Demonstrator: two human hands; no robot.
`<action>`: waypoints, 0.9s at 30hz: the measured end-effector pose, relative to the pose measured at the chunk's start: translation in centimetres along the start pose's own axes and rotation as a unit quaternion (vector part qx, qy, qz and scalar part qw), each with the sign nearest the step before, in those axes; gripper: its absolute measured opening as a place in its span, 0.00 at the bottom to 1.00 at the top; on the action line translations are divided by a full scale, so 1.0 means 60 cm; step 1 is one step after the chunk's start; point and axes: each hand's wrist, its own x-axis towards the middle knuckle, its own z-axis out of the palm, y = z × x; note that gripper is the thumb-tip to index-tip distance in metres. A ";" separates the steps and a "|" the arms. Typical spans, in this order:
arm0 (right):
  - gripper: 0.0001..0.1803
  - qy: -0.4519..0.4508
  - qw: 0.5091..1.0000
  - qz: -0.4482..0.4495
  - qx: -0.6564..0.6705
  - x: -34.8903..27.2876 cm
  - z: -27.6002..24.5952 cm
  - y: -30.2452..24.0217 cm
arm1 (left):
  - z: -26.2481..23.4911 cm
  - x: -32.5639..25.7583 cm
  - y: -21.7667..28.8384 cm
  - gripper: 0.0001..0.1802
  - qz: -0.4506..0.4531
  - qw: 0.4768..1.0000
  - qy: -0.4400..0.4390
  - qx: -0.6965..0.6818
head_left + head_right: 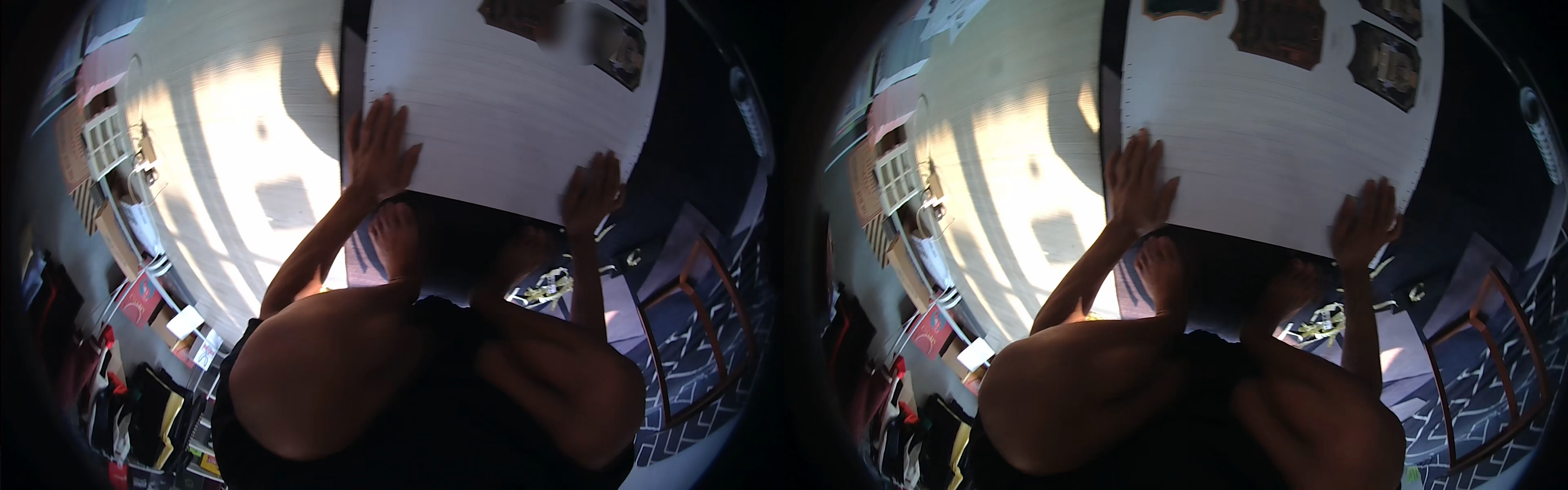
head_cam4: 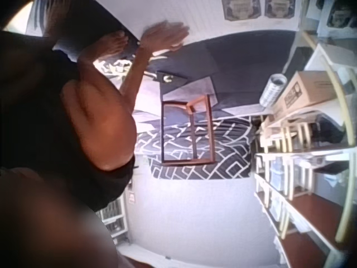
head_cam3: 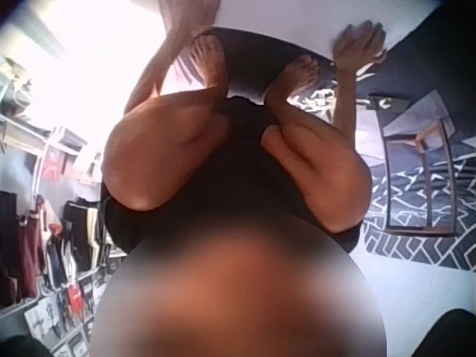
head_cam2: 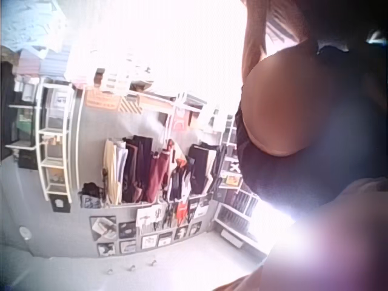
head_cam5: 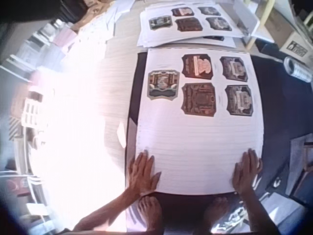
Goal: The person sits on the floor and removes the perforated edge strips from printed sheets by hand. They peel off the strips, place the cleaned sheets into a stack, and occasionally flip or adjust the sheets to continue the process.
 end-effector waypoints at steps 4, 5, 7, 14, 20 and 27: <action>0.25 -0.022 1.000 0.005 0.020 -0.013 -0.006 -0.008 | 0.001 -0.022 -0.002 0.35 0.014 0.998 0.054 -0.011; 0.25 -0.021 1.000 0.007 0.015 -0.011 -0.010 -0.007 | 0.001 -0.020 0.002 0.34 0.019 0.998 0.060 -0.014; 0.25 -0.020 1.000 0.011 0.011 -0.012 -0.010 -0.009 | 0.005 -0.019 -0.002 0.34 0.026 0.998 0.061 -0.012; 0.24 -0.044 0.999 0.016 -0.008 -0.005 -0.004 -0.004 | 0.000 0.001 0.004 0.35 0.007 0.999 0.022 -0.023; 0.25 -0.074 0.997 0.039 0.003 -0.007 -0.023 -0.008 | -0.013 -0.010 0.008 0.37 0.013 0.999 0.020 -0.034; 0.25 -0.094 0.994 0.041 -0.028 -0.006 -0.029 -0.014 | -0.019 -0.013 0.010 0.37 0.000 0.999 0.005 -0.042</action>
